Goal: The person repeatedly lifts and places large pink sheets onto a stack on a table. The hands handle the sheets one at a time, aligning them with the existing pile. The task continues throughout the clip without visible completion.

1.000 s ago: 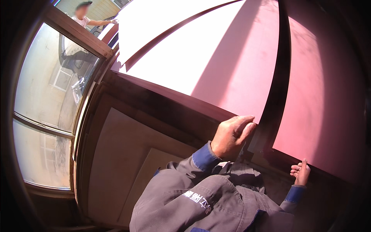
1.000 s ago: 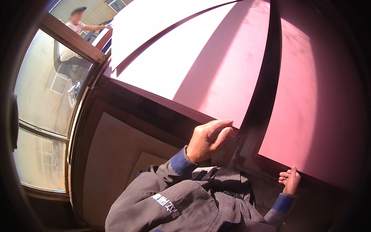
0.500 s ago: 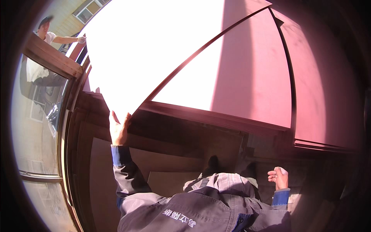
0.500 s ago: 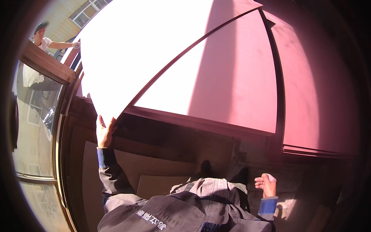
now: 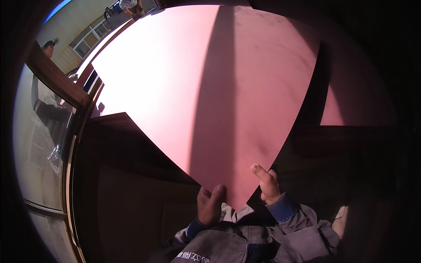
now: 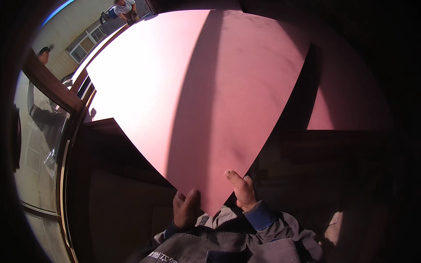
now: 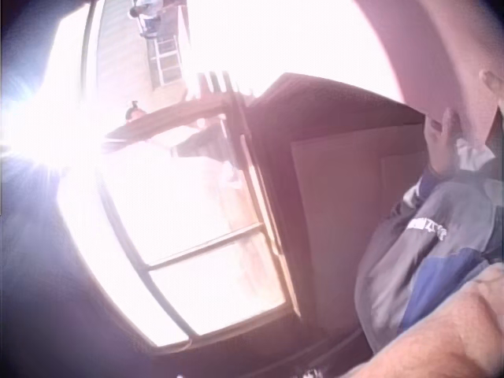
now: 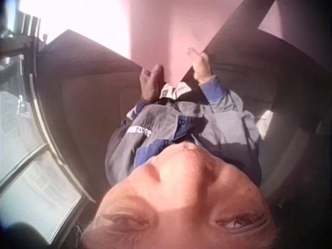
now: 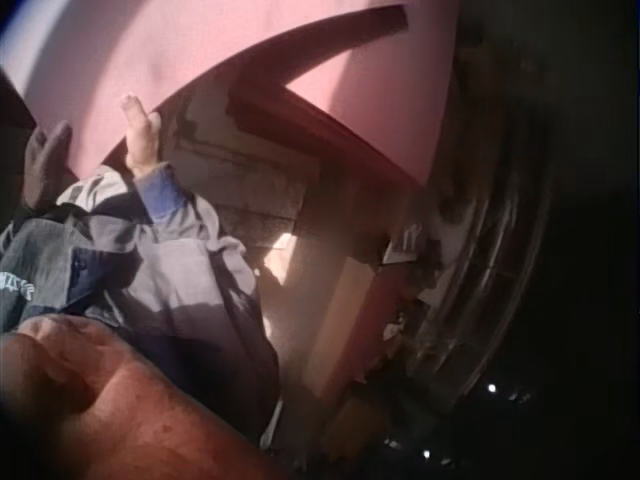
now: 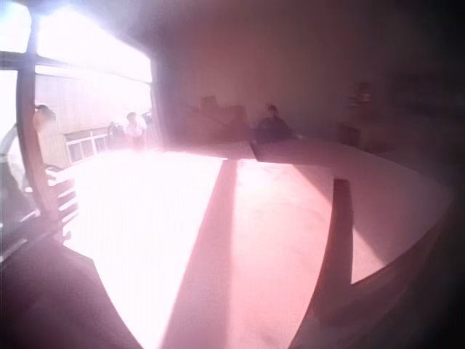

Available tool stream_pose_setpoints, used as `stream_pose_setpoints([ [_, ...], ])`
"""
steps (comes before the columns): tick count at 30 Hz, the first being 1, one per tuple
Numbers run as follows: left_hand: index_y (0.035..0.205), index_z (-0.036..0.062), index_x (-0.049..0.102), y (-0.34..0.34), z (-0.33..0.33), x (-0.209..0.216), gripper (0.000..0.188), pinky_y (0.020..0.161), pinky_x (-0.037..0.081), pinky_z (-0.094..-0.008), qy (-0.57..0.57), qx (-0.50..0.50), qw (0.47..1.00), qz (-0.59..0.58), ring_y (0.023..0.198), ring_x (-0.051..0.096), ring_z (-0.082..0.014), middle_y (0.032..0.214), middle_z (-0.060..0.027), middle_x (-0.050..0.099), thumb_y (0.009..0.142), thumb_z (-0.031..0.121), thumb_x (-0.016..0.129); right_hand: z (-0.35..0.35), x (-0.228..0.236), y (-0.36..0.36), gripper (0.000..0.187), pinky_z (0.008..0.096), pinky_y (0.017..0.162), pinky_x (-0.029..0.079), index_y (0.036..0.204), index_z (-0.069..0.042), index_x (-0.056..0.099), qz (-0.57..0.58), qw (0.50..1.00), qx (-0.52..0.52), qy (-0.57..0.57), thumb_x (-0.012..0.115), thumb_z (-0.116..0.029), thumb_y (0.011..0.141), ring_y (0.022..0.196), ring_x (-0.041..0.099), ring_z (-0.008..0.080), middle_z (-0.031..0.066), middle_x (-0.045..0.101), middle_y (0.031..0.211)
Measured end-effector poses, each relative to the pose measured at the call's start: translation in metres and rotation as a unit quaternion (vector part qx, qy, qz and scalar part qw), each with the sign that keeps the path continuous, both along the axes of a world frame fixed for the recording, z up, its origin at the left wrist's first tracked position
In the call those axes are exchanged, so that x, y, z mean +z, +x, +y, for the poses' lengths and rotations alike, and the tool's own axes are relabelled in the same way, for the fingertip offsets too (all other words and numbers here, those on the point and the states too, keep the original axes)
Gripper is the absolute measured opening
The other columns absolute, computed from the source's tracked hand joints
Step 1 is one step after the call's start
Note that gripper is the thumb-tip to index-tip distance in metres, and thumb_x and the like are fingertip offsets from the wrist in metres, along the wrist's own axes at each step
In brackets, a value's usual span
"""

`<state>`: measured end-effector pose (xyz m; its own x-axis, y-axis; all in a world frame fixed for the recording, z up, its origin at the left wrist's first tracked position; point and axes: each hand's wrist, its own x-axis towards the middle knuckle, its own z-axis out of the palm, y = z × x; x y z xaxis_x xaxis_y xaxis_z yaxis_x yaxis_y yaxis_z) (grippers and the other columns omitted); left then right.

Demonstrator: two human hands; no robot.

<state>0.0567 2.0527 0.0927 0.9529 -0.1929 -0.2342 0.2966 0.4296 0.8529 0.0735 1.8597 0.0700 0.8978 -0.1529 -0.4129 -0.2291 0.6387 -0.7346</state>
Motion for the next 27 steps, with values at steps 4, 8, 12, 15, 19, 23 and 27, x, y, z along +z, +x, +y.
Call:
stream_pose_setpoints([
  [4, 0.116, 0.0010, 0.055, -0.072, -0.065, -0.015, 0.030, 0.075, 0.049, -0.0295, -0.038, -0.187, 0.981, 0.043, 0.086, 0.059, -0.0124, 0.094, -0.0039, 0.061, 0.098, 0.023, 0.064, -0.091, -0.009, -0.086, 0.027, 0.0261, 0.075, 0.049, 0.078, -0.006, 0.051, -0.034, 0.975, -0.161, -0.148, 0.075, -0.016, 0.087, 0.077, 0.057, 0.0081, 0.0020, 0.061, 0.083],
  [8, 0.112, 0.0112, 0.053, -0.057, -0.070, -0.007, 0.031, 0.071, 0.052, -0.0292, -0.122, -0.047, 0.991, 0.006, 0.081, 0.061, -0.0131, 0.092, -0.0009, 0.057, 0.103, 0.040, 0.053, -0.184, -0.027, -0.182, 0.023, 0.0247, 0.079, 0.046, 0.081, -0.010, 0.054, -0.064, 0.962, -0.207, -0.163, 0.075, -0.018, 0.087, 0.081, 0.055, 0.0063, -0.0010, 0.061, 0.085],
  [12, 0.125, 0.0058, 0.055, 0.013, -0.030, -0.004, 0.052, 0.087, 0.048, -0.0312, -0.207, 0.096, 0.971, -0.069, 0.097, 0.058, -0.0154, 0.111, -0.0063, 0.062, 0.103, 0.051, 0.044, -0.256, -0.031, -0.308, 0.033, 0.0284, 0.081, 0.047, 0.104, -0.004, 0.064, -0.054, 0.965, -0.171, -0.192, 0.073, -0.031, 0.087, 0.088, 0.058, 0.0111, 0.0010, 0.063, 0.096],
  [15, 0.115, 0.0014, 0.058, 0.006, -0.038, -0.019, 0.043, 0.092, 0.047, -0.0286, -0.091, 0.223, 0.963, -0.123, 0.101, 0.058, -0.0143, 0.103, -0.0038, 0.060, 0.105, 0.041, 0.046, -0.300, -0.036, -0.412, 0.049, 0.0326, 0.087, 0.048, 0.122, 0.000, 0.060, -0.030, 0.959, -0.202, -0.198, 0.069, -0.035, 0.090, 0.099, 0.062, 0.0180, 0.0081, 0.065, 0.111],
  [19, 0.092, 0.0063, 0.056, -0.110, -0.106, -0.028, 0.030, 0.073, 0.042, -0.0255, -0.039, 0.266, 0.955, -0.123, 0.076, 0.048, -0.0074, 0.083, 0.0031, 0.050, 0.106, 0.031, 0.046, -0.333, -0.045, -0.543, 0.050, 0.0362, 0.095, 0.048, 0.131, 0.000, 0.057, 0.035, 0.955, -0.286, -0.068, 0.063, -0.034, 0.094, 0.112, 0.060, 0.0225, 0.0120, 0.063, 0.124],
  [23, 0.096, 0.0048, 0.055, -0.177, -0.139, -0.003, 0.024, 0.062, 0.036, -0.0232, -0.010, 0.280, 0.955, -0.099, 0.067, 0.041, -0.0053, 0.078, 0.0038, 0.047, 0.105, 0.026, 0.049, -0.327, -0.055, -0.612, 0.050, 0.0363, 0.095, 0.048, 0.130, 0.000, 0.057, 0.145, 0.907, -0.387, -0.079, 0.063, -0.034, 0.095, 0.113, 0.060, 0.0227, 0.0117, 0.062, 0.124],
  [27, 0.109, 0.0006, 0.052, -0.158, -0.162, 0.009, 0.022, 0.069, 0.040, -0.0220, -0.028, 0.258, 0.961, -0.091, 0.075, 0.046, -0.0050, 0.085, 0.0018, 0.053, 0.104, 0.023, 0.052, -0.321, -0.058, -0.620, 0.049, 0.0364, 0.096, 0.048, 0.130, 0.000, 0.057, 0.183, 0.883, -0.425, -0.077, 0.063, -0.034, 0.095, 0.113, 0.059, 0.0228, 0.0114, 0.062, 0.125],
])
